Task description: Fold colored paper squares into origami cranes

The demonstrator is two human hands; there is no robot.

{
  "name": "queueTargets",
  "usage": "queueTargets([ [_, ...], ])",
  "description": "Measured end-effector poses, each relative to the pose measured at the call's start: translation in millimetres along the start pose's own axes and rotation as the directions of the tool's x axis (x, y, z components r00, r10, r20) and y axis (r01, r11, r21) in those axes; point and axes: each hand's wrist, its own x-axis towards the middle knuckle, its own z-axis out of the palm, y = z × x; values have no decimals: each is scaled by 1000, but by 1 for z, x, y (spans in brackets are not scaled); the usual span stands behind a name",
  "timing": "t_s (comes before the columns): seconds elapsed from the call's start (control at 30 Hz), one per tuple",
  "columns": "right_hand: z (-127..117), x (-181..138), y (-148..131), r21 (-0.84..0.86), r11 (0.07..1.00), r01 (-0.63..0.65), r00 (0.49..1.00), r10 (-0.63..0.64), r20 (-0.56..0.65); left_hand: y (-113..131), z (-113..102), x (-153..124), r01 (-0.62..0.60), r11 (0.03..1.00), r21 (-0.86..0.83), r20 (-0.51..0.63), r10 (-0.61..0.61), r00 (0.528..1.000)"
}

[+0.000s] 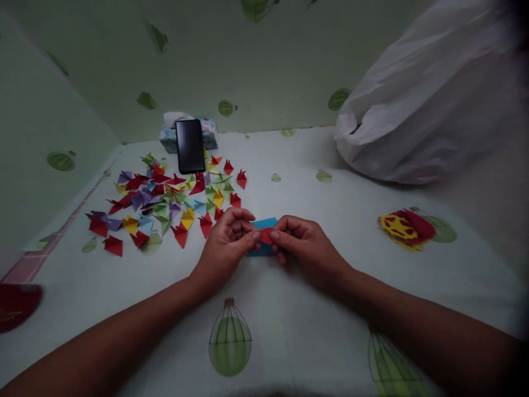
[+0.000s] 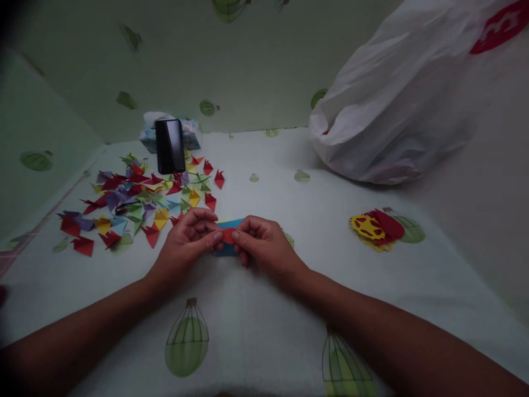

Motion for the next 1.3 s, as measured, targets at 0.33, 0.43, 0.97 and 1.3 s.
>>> queueTargets([
  [0.33,5,0,3,156,984,87,994,-75,-84,-1,5,-4,84,996,-17,-9,-84,996],
  [0.43,8,-2,4,158,982,102,994,-94,-55,1,7,-6,95,995,19,26,-95,995],
  [0.97,4,-2,4,50,994,102,995,-101,-18,0,1,-3,34,996,77,-12,-33,999],
  [1.3,3,-1,6,41,994,98,995,-96,-38,0,1,-2,100,994,37,15,-101,995],
])
